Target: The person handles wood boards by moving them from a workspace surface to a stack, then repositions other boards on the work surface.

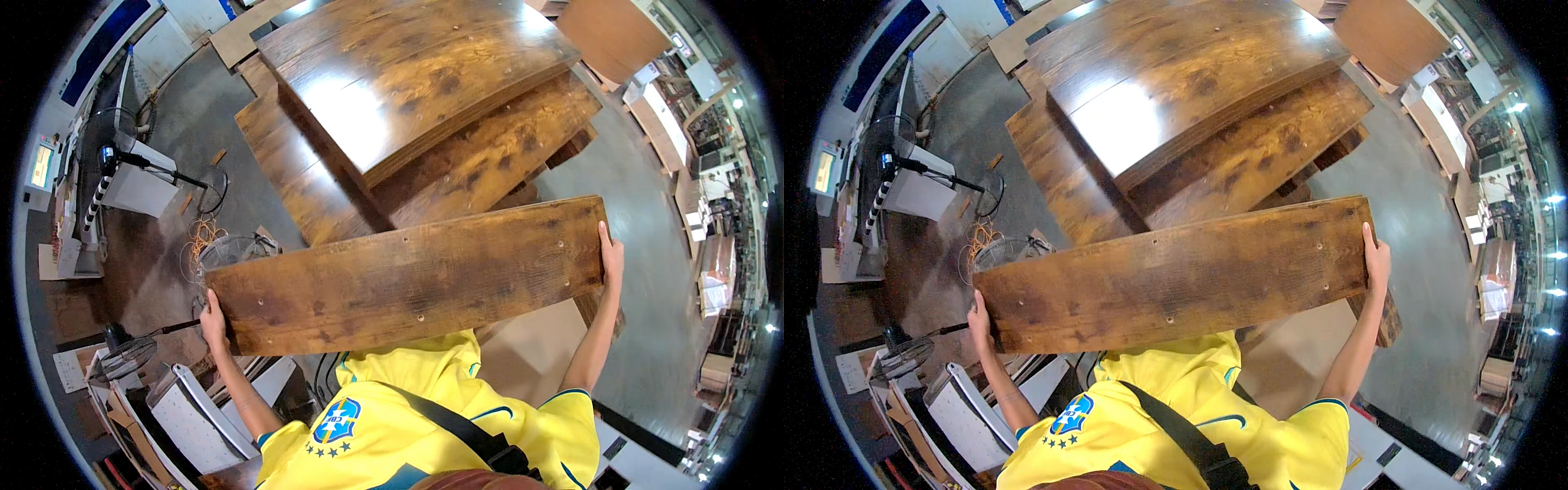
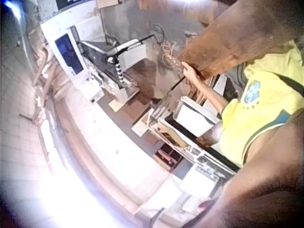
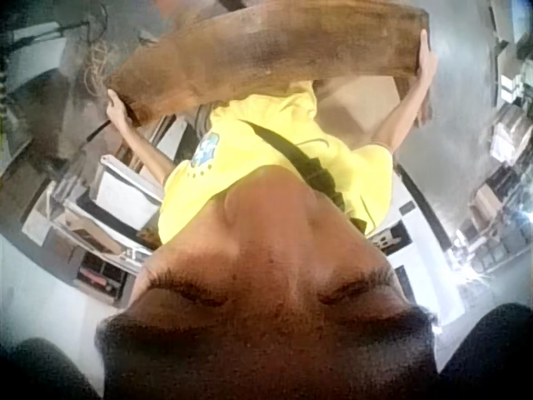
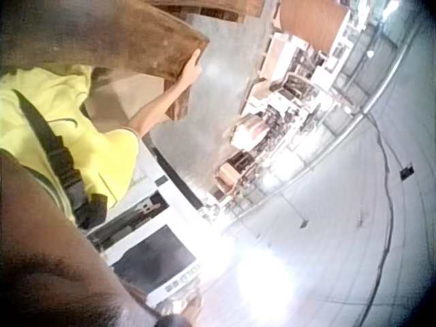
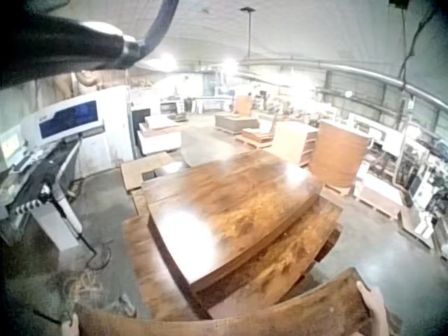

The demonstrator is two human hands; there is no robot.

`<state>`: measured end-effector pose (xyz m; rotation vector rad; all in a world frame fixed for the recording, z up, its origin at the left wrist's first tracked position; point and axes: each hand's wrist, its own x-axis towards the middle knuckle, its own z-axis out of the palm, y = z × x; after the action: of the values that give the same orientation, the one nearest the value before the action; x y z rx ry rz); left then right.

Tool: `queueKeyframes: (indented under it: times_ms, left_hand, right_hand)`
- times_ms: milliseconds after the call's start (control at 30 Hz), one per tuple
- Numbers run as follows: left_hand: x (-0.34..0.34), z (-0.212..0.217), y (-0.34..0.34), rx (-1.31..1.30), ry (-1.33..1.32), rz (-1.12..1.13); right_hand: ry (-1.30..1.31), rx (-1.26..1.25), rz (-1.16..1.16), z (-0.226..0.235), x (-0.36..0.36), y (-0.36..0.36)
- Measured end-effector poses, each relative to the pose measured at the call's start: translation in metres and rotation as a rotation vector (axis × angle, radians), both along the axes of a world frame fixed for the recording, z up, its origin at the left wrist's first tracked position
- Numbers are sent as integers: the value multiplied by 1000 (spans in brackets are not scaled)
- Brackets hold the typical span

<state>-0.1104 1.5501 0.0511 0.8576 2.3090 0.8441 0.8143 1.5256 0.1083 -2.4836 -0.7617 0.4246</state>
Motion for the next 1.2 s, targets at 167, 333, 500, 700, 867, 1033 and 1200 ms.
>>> queueKeyframes:
  times_ms: [167, 333, 500, 700, 867, 1033, 1200]
  left_hand:
    - [96, -46, 2, -171, -133, 155]
    - [244, -20, 32, -311, -312, 318]
    - [352, -25, 47, -208, -426, 330]
    - [435, -36, 72, -242, -378, 414]
    - [474, -7, 105, -239, -332, 374]
    - [462, -16, 100, -277, -342, 315]
    - [478, -3, 106, -238, -223, 348]
  right_hand:
    - [-32, -163, 95, -12, 76, 125]
    - [-17, -210, 226, -24, 200, 258]
    - [-101, -72, 390, -20, 309, 378]
    - [79, -35, 439, 16, 374, 473]
    - [25, -52, 598, -29, 397, 501]
    - [-59, -167, 622, -91, 393, 513]
    - [190, -221, 636, -89, 392, 537]
